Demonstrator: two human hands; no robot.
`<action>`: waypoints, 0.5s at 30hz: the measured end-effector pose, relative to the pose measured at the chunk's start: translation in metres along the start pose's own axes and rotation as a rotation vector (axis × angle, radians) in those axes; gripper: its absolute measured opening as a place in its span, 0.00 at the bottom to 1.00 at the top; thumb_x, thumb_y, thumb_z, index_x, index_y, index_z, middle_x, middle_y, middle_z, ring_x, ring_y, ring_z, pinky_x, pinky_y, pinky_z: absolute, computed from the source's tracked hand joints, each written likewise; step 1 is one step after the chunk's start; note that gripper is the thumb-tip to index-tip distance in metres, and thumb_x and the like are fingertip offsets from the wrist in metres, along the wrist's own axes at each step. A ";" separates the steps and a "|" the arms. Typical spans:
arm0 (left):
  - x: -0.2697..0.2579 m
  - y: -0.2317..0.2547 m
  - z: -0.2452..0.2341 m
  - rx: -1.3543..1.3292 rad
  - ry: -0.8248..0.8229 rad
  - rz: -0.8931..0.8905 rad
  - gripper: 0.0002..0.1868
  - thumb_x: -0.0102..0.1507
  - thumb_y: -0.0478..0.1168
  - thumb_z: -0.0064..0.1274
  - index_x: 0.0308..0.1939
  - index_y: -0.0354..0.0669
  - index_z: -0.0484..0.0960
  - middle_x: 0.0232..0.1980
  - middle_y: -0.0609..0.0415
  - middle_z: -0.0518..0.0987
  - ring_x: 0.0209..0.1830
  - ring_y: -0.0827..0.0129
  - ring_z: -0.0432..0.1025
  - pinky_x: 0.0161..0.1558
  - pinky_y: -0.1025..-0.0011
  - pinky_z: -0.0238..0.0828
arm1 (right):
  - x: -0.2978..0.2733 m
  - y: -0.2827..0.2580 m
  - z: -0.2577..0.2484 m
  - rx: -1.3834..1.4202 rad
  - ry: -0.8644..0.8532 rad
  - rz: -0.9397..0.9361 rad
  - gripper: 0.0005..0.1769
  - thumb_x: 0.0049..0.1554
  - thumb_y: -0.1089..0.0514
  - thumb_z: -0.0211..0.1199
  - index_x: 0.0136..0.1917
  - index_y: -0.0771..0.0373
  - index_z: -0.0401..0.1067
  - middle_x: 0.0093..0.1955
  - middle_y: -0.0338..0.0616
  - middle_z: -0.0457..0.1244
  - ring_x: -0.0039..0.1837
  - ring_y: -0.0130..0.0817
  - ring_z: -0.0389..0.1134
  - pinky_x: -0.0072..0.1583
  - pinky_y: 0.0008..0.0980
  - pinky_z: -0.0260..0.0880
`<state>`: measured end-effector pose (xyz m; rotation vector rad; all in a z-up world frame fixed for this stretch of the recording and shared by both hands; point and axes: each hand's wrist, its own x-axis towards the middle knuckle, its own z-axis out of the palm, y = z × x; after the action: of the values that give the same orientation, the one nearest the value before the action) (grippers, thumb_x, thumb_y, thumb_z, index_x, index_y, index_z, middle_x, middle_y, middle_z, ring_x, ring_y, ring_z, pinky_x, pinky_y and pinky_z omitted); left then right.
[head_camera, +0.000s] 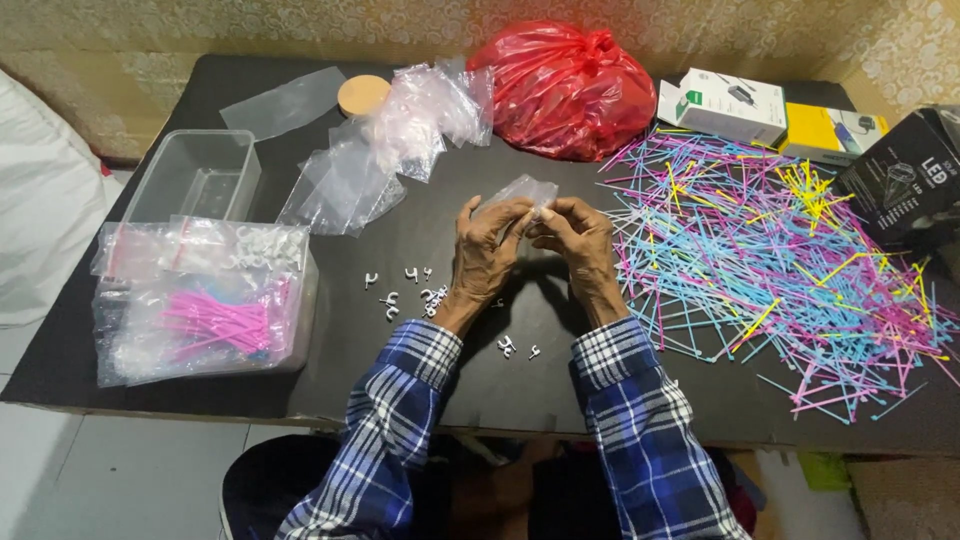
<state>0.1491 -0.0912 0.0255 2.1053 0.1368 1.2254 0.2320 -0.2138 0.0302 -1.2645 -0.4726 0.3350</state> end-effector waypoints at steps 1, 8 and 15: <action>0.000 -0.004 0.002 0.001 0.002 -0.001 0.03 0.68 0.45 0.59 0.43 0.56 0.86 0.41 0.64 0.87 0.48 0.69 0.82 0.73 0.58 0.54 | 0.000 0.000 0.000 -0.001 -0.002 0.001 0.10 0.60 0.57 0.68 0.51 0.66 0.75 0.43 0.50 0.70 0.43 0.36 0.75 0.46 0.30 0.80; 0.000 -0.021 -0.001 -0.138 0.040 -0.155 0.06 0.71 0.45 0.52 0.47 0.58 0.86 0.44 0.64 0.87 0.49 0.63 0.81 0.66 0.58 0.65 | -0.001 0.000 -0.001 0.006 0.057 -0.033 0.10 0.61 0.57 0.65 0.51 0.66 0.75 0.44 0.51 0.70 0.43 0.36 0.75 0.45 0.30 0.80; -0.002 -0.025 0.006 0.068 0.057 -0.075 0.13 0.63 0.54 0.63 0.46 0.60 0.80 0.39 0.65 0.84 0.42 0.69 0.81 0.64 0.61 0.66 | -0.001 0.001 0.001 -0.206 0.024 -0.183 0.06 0.63 0.62 0.63 0.51 0.67 0.75 0.43 0.51 0.69 0.43 0.39 0.75 0.44 0.33 0.78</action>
<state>0.1587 -0.0760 0.0075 2.1038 0.2845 1.2522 0.2310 -0.2131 0.0299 -1.4113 -0.6095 0.1180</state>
